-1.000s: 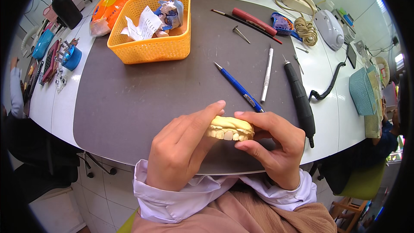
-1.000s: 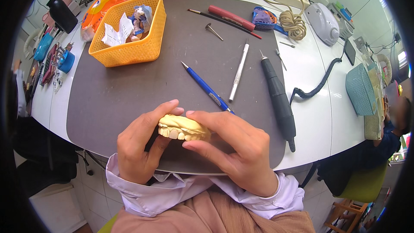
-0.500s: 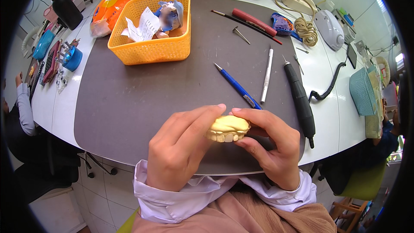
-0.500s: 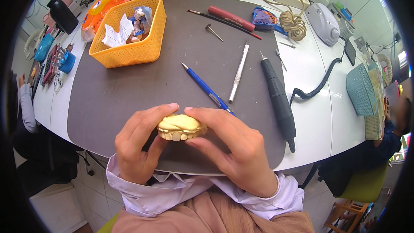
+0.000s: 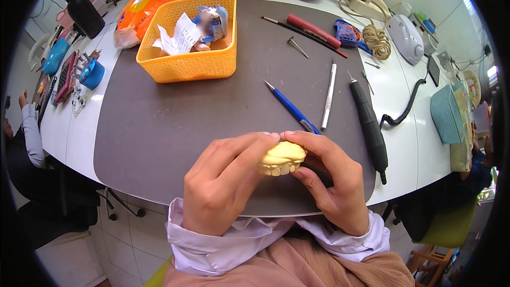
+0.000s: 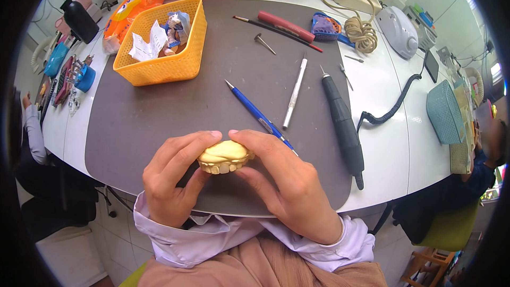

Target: The person uses a rotary tool to grind a small white object, then places it into a yellow dental mold. They inspect the mold and use a metal tool to scrape its surface before resuming grinding with the rotary tool.

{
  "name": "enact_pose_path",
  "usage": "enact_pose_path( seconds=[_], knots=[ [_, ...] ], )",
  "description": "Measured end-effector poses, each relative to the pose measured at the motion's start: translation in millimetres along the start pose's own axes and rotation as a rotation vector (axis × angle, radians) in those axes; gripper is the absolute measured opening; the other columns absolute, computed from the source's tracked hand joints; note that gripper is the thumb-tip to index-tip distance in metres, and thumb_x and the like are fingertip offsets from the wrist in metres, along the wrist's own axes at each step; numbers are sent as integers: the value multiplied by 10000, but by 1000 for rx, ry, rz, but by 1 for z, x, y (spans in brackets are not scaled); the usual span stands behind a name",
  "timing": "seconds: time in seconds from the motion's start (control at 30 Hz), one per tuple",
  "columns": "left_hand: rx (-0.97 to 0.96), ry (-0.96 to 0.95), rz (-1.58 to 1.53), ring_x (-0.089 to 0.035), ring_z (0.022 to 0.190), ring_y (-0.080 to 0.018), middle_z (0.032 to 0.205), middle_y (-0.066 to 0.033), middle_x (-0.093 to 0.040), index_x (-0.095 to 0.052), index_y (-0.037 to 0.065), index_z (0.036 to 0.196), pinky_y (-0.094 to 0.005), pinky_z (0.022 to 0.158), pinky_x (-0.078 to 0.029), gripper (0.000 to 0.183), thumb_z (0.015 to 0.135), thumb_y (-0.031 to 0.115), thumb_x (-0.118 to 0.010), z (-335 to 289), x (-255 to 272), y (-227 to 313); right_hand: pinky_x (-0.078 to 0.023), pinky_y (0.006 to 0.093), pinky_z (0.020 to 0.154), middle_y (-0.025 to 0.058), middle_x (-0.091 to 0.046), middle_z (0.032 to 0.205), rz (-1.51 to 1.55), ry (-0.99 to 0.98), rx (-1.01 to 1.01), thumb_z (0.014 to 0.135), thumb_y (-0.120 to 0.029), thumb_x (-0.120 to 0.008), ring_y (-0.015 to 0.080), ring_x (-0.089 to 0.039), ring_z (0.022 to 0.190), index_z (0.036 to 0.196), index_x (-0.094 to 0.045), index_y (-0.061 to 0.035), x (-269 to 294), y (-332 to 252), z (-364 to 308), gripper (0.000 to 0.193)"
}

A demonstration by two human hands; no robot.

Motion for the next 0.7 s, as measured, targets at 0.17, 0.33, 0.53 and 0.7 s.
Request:
enact_pose_path(
  seconds=[0.17,0.33,0.53,0.7],
  knots=[
    [5,1,4,-649,901,-283,1029,-133,-674,-661,27,1097,-341,777,-516,425,680,-28,-721,0,0,0,-521,358,808,167,-612,1115,-32,-15,16,801,29,-664,334,-629,984,1224,-539,-20,-1,-2,1,444],
    [8,2,7,-649,900,-284,1024,-134,-675,-660,26,1098,-340,774,-515,414,690,-24,-717,-1,0,0,-522,361,803,169,-611,1110,-35,-19,20,803,29,-661,337,-628,981,1224,-538,-20,-1,-2,1,441],
    [11,-3,15,-651,895,-285,1022,-135,-675,-657,20,1092,-342,770,-517,410,690,-32,-714,0,0,0,-522,364,800,174,-606,1110,-41,-20,20,808,32,-653,340,-628,978,1232,-534,-19,-1,-1,0,443],
    [12,-3,14,-651,895,-284,1024,-136,-675,-657,21,1091,-340,770,-518,401,697,-32,-713,-1,0,1,-522,365,799,176,-602,1112,-49,-25,34,811,35,-648,342,-628,975,1235,-530,-16,-1,-3,1,444]
  ],
)
Point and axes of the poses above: each hand's wrist, its own z-axis towards the middle knuckle, its own x-axis out of the back of the hand, y = z × x, the point moved 8 cm from there along z, towards the middle knuckle
